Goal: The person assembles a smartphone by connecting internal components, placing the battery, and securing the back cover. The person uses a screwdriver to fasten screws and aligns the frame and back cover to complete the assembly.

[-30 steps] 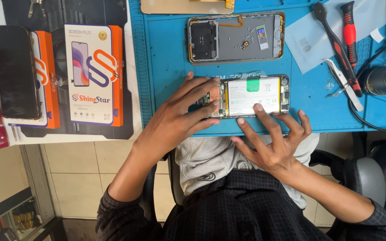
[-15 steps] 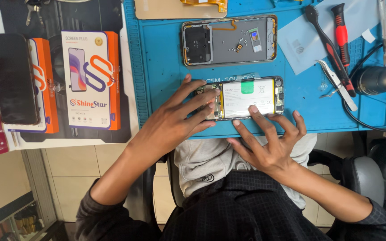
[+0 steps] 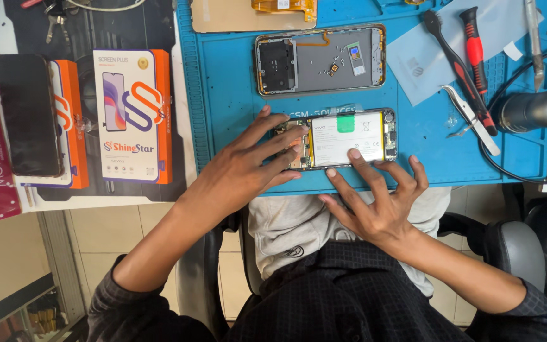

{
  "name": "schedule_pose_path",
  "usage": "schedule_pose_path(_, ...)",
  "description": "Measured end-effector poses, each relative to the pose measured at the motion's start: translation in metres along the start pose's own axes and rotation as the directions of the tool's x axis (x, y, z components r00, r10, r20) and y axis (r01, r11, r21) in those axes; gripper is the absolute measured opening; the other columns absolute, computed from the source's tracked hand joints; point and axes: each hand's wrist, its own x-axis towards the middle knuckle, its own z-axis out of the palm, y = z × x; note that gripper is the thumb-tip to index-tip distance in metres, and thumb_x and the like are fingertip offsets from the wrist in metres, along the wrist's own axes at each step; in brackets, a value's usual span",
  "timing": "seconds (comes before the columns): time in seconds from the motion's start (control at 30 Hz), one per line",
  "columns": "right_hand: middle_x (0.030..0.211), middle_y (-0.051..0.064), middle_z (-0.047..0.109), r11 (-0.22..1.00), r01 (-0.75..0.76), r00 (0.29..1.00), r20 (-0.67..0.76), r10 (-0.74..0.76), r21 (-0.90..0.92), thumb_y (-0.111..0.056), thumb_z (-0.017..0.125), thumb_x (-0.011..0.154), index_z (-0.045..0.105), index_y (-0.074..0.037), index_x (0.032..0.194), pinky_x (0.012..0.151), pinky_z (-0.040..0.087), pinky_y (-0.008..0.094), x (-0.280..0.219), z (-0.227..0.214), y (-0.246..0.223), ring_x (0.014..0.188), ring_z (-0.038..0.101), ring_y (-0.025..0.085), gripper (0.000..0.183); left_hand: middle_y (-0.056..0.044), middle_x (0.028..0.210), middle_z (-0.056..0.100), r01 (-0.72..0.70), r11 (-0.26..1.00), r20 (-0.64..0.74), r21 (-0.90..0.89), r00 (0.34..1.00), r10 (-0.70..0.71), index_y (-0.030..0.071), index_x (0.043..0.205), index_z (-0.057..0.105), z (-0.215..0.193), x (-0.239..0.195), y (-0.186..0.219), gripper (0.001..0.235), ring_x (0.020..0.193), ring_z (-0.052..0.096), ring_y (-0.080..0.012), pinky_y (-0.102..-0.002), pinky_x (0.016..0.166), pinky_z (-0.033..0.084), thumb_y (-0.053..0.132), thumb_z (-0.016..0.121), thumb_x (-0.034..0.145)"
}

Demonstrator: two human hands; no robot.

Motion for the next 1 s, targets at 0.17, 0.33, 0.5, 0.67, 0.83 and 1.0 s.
schedule_pose_path(0.17,0.142,0.009,0.062,1.0,0.003,1.0,-0.005,-0.003,0.0,-0.05,0.084,0.091,0.079,-0.021,0.125,0.117,0.018,0.059,0.001,0.001,0.0,0.116,0.049,0.033,0.045,-0.011,0.14,0.062,0.0,1.0,-0.008,0.028,1.0,0.0,0.0,0.112,0.071,0.002,-0.002,0.0,0.037,0.135,0.053,-0.0329,-0.051,0.123,0.038,0.027,0.078,0.088)
schedule_pose_path(0.33,0.142,0.009,0.062,1.0,-0.006,1.0,-0.005,0.006,-0.001,-0.049,0.084,0.091,0.079,-0.022,0.124,0.118,0.018,0.058,0.0,0.001,0.0,0.118,0.049,0.032,0.044,-0.008,0.137,0.063,0.006,0.999,0.01,0.036,1.0,-0.006,0.0,0.113,0.071,0.002,0.0,0.0,0.038,0.135,0.053,-0.0313,-0.051,0.124,0.037,0.028,0.079,0.088)
schedule_pose_path(0.5,0.142,0.009,0.062,1.0,-0.006,1.0,-0.006,0.006,0.007,-0.049,0.084,0.091,0.079,-0.021,0.125,0.118,0.018,0.058,0.001,0.001,-0.001,0.119,0.048,0.033,0.044,-0.007,0.136,0.064,0.022,1.0,0.022,0.01,1.0,-0.022,0.002,0.111,0.072,-0.002,0.002,0.0,0.037,0.135,0.053,-0.0291,-0.05,0.125,0.035,0.028,0.079,0.086)
schedule_pose_path(0.67,0.141,0.01,0.062,1.0,-0.002,1.0,-0.005,0.002,0.012,-0.048,0.085,0.091,0.079,-0.021,0.125,0.117,0.019,0.058,0.003,-0.001,0.0,0.118,0.048,0.032,0.044,-0.007,0.135,0.064,0.032,0.999,0.042,-0.009,0.999,-0.032,0.002,0.112,0.072,-0.006,0.005,0.001,0.037,0.135,0.053,-0.0291,-0.05,0.125,0.035,0.027,0.079,0.086)
schedule_pose_path(0.83,0.141,0.01,0.061,1.0,-0.011,1.0,-0.003,0.011,0.021,-0.049,0.084,0.091,0.077,-0.021,0.127,0.116,0.02,0.058,0.002,-0.002,0.0,0.118,0.048,0.033,0.046,-0.007,0.134,0.065,0.032,0.999,0.059,-0.033,0.998,-0.03,0.002,0.11,0.072,-0.008,0.01,0.0,0.037,0.132,0.054,-0.0289,-0.051,0.125,0.034,0.026,0.079,0.083)
schedule_pose_path(1.0,0.14,0.01,0.061,1.0,-0.002,1.0,-0.016,0.003,0.013,-0.05,0.083,0.091,0.078,-0.021,0.126,0.115,0.02,0.059,0.002,0.001,0.0,0.116,0.048,0.032,0.045,-0.007,0.133,0.065,0.048,0.997,0.042,-0.064,0.998,-0.045,0.001,0.112,0.071,-0.009,0.007,0.001,0.037,0.134,0.054,-0.0294,-0.051,0.125,0.035,0.025,0.08,0.084)
